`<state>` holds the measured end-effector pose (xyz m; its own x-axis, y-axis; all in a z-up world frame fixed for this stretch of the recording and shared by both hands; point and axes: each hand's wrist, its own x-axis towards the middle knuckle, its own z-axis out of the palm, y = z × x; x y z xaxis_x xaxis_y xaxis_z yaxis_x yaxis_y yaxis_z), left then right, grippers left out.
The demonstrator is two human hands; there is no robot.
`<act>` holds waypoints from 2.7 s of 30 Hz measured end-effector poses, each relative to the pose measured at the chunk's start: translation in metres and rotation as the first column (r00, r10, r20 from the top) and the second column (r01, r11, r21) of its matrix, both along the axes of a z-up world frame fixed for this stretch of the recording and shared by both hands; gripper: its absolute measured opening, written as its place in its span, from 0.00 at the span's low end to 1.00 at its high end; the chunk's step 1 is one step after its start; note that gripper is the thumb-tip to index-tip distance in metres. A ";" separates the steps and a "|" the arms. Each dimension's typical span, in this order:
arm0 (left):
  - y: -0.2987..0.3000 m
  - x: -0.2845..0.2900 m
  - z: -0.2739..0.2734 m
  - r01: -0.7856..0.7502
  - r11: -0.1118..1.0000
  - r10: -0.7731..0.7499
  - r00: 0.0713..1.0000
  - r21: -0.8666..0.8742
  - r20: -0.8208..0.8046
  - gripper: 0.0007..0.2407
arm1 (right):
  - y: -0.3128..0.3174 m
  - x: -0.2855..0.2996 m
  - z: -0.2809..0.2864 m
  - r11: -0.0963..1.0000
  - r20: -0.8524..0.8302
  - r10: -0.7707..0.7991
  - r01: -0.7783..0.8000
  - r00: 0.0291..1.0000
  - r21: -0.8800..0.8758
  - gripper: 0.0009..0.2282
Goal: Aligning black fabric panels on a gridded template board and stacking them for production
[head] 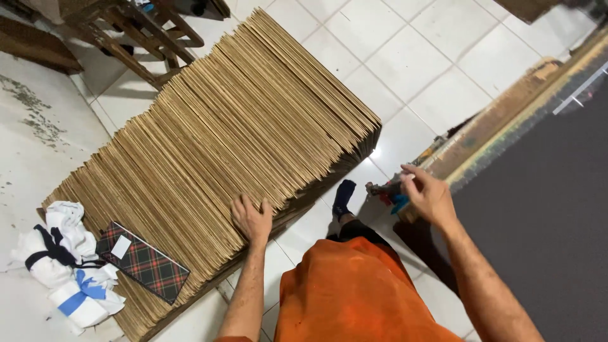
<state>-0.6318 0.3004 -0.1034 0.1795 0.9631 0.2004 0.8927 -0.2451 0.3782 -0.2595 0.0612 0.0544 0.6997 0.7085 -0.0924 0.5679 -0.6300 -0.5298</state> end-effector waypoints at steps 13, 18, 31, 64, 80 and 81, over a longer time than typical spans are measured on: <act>0.020 0.003 0.042 -0.035 0.845 0.025 0.999 -0.534 -0.027 0.43 | 0.267 0.172 -0.217 0.991 -0.493 -0.099 0.131 0.864 0.031 0.13; 0.027 0.008 0.042 -0.068 0.786 0.104 0.994 -0.615 0.023 0.44 | 0.302 0.157 -0.169 0.991 -0.634 -0.052 0.118 0.771 0.061 0.18; 0.029 -0.001 0.021 -0.079 0.799 0.213 0.964 -0.597 0.157 0.44 | 0.311 0.190 -0.154 0.988 -0.498 0.101 -0.147 0.861 -0.053 0.27; 0.041 0.013 0.009 -0.008 0.775 -0.051 0.996 -0.632 -0.075 0.46 | 0.116 0.225 0.040 0.920 0.383 -0.099 -0.063 0.918 0.387 0.09; -0.016 0.083 0.245 0.335 0.667 0.479 0.491 -0.665 0.728 0.32 | -0.183 -0.034 0.074 0.567 -0.297 -0.372 0.468 0.880 0.678 0.07; 0.005 0.078 0.190 0.345 0.670 0.461 0.501 -0.657 0.733 0.32 | -0.206 -0.025 0.071 0.550 -0.304 -0.383 0.480 0.872 0.684 0.07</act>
